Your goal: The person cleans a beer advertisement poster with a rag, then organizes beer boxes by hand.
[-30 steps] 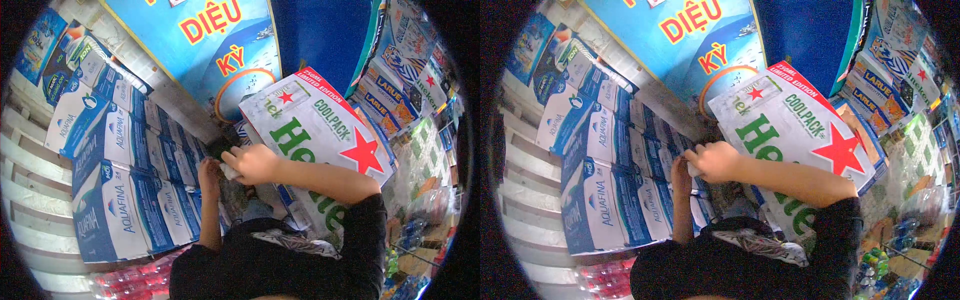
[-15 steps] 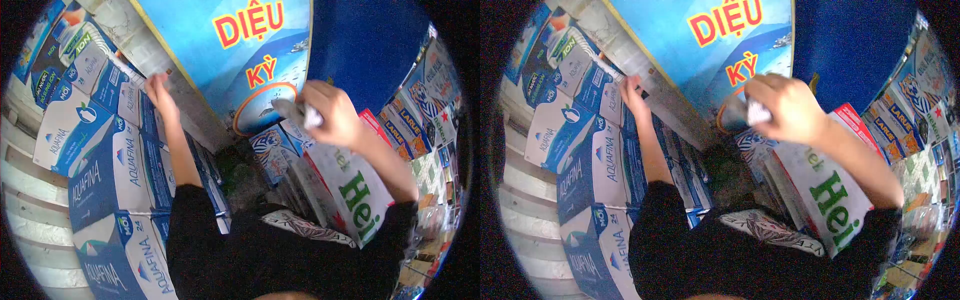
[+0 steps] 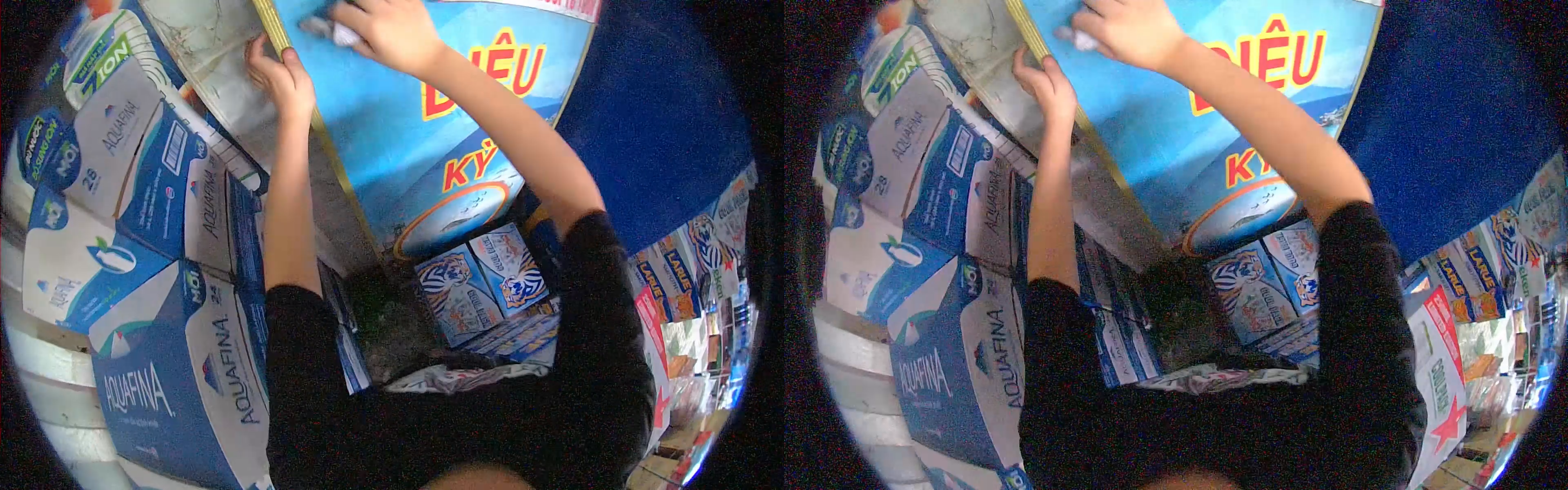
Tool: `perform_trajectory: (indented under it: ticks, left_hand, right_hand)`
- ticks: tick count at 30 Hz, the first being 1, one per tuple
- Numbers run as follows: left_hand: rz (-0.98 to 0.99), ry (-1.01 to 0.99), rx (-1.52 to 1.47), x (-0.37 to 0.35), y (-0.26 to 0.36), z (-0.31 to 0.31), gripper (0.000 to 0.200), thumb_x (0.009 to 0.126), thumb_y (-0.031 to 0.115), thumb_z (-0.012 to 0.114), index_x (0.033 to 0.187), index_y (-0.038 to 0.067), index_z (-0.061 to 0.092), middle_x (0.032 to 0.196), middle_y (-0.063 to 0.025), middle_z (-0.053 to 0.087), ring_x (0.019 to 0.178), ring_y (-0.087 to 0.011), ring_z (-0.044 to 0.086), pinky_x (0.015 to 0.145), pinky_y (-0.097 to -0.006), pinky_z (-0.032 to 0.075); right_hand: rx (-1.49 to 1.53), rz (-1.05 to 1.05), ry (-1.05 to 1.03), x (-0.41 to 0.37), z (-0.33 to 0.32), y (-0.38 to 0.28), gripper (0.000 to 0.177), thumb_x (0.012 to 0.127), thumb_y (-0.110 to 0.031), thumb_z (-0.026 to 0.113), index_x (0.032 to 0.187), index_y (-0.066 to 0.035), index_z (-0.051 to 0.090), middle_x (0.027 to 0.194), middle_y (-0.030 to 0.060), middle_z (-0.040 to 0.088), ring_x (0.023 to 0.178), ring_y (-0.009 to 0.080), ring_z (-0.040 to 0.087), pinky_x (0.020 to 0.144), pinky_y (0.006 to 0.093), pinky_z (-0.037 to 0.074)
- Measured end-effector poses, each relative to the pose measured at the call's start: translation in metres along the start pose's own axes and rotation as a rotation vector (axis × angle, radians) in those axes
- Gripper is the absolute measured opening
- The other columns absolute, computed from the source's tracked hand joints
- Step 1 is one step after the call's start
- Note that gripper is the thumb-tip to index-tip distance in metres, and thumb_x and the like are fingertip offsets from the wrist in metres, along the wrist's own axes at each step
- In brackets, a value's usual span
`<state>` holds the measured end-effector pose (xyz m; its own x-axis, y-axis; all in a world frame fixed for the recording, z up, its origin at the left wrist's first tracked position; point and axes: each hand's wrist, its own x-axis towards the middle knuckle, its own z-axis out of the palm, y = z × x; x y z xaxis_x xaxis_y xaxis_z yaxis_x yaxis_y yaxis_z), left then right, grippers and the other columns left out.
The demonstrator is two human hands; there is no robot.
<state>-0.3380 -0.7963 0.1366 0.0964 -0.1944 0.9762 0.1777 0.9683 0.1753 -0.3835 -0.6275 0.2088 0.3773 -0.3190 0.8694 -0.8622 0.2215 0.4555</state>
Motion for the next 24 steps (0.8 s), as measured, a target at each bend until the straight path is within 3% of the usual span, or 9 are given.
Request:
perform_trajectory:
  ticks: [4,6,10,14,16,18,20,22,24]
  left_hand:
    - [0.009,0.009,-0.068,0.001,-0.003,0.002,0.040,0.077,0.024,0.041,0.108,-0.001,0.034,0.107,-0.0193,0.036,0.104,-0.0339,0.030,0.089,-0.0424,0.019]
    - [0.007,0.009,-0.070,0.001,-0.005,0.003,0.040,0.077,0.024,0.041,0.108,0.000,0.034,0.107,-0.0191,0.036,0.104,-0.0338,0.030,0.089,-0.0424,0.018]
    - [0.020,0.016,-0.086,-0.001,-0.003,0.001,0.041,0.079,0.028,0.039,0.109,0.000,0.033,0.107,-0.0192,0.036,0.104,-0.0337,0.029,0.089,-0.0432,0.017]
    - [0.032,0.023,-0.067,0.001,-0.002,0.003,0.044,0.080,0.032,0.038,0.108,0.000,0.034,0.106,-0.0194,0.036,0.103,-0.0332,0.031,0.088,-0.0425,0.019]
    - [0.028,0.024,-0.077,0.003,-0.002,0.003,0.043,0.079,0.031,0.039,0.108,-0.001,0.034,0.105,-0.0193,0.037,0.101,-0.0325,0.032,0.088,-0.0418,0.019]
    - [0.008,0.011,-0.083,-0.001,0.000,0.001,0.042,0.079,0.029,0.039,0.108,-0.001,0.034,0.104,-0.0191,0.037,0.099,-0.0319,0.033,0.087,-0.0410,0.020]
    - [0.013,0.018,-0.058,0.001,0.000,0.002,0.041,0.077,0.024,0.040,0.108,-0.003,0.034,0.103,-0.0187,0.038,0.096,-0.0310,0.035,0.086,-0.0399,0.021]
    - [0.031,0.019,-0.082,0.004,-0.002,0.004,0.040,0.077,0.022,0.040,0.107,-0.003,0.033,0.103,-0.0186,0.038,0.096,-0.0306,0.034,0.086,-0.0396,0.021]
    - [0.030,0.005,-0.107,0.001,-0.003,0.003,0.040,0.076,0.020,0.040,0.107,-0.003,0.033,0.104,-0.0184,0.038,0.097,-0.0303,0.034,0.086,-0.0393,0.021]
  right_hand:
    - [0.077,0.202,0.092,-0.028,0.064,-0.015,0.020,0.057,-0.016,0.056,0.073,-0.009,0.048,0.075,0.0057,0.046,0.075,0.0232,0.044,0.061,0.0339,0.033]
    - [-0.034,0.273,0.028,-0.060,0.076,-0.026,0.022,0.057,-0.021,0.057,0.078,-0.018,0.054,0.076,-0.0030,0.048,0.077,0.0149,0.048,0.058,0.0300,0.037]
    - [-0.020,0.197,-0.063,-0.135,0.073,-0.046,0.024,0.054,-0.023,0.056,0.078,-0.018,0.054,0.080,-0.0055,0.050,0.077,0.0125,0.047,0.059,0.0309,0.035]
    - [-0.091,0.071,-0.088,-0.122,0.074,-0.027,0.023,0.056,-0.027,0.056,0.078,-0.021,0.054,0.084,-0.0073,0.051,0.077,0.0118,0.046,0.062,0.0317,0.034]
    - [-0.155,0.168,-0.021,-0.076,0.068,-0.014,0.034,0.052,-0.022,0.058,0.086,-0.019,0.054,0.084,-0.0015,0.052,0.076,0.0175,0.046,0.062,0.0330,0.035]
    - [-0.155,0.225,-0.027,-0.031,0.064,-0.006,0.031,0.053,-0.021,0.058,0.083,-0.017,0.054,0.085,-0.0006,0.052,0.077,0.0187,0.046,0.062,0.0329,0.034]
    - [-0.013,0.312,0.098,0.001,0.059,-0.009,0.017,0.058,-0.014,0.054,0.072,-0.008,0.047,0.074,0.0064,0.045,0.072,0.0233,0.044,0.059,0.0341,0.033]
    - [0.016,0.337,0.149,-0.026,0.072,-0.017,0.016,0.058,-0.011,0.052,0.073,-0.008,0.047,0.074,0.0081,0.045,0.072,0.0250,0.043,0.060,0.0345,0.032]
    - [-0.070,0.361,0.016,-0.078,0.083,-0.038,0.022,0.056,-0.027,0.056,0.075,-0.017,0.053,0.080,-0.0018,0.050,0.076,0.0176,0.046,0.062,0.0327,0.034]
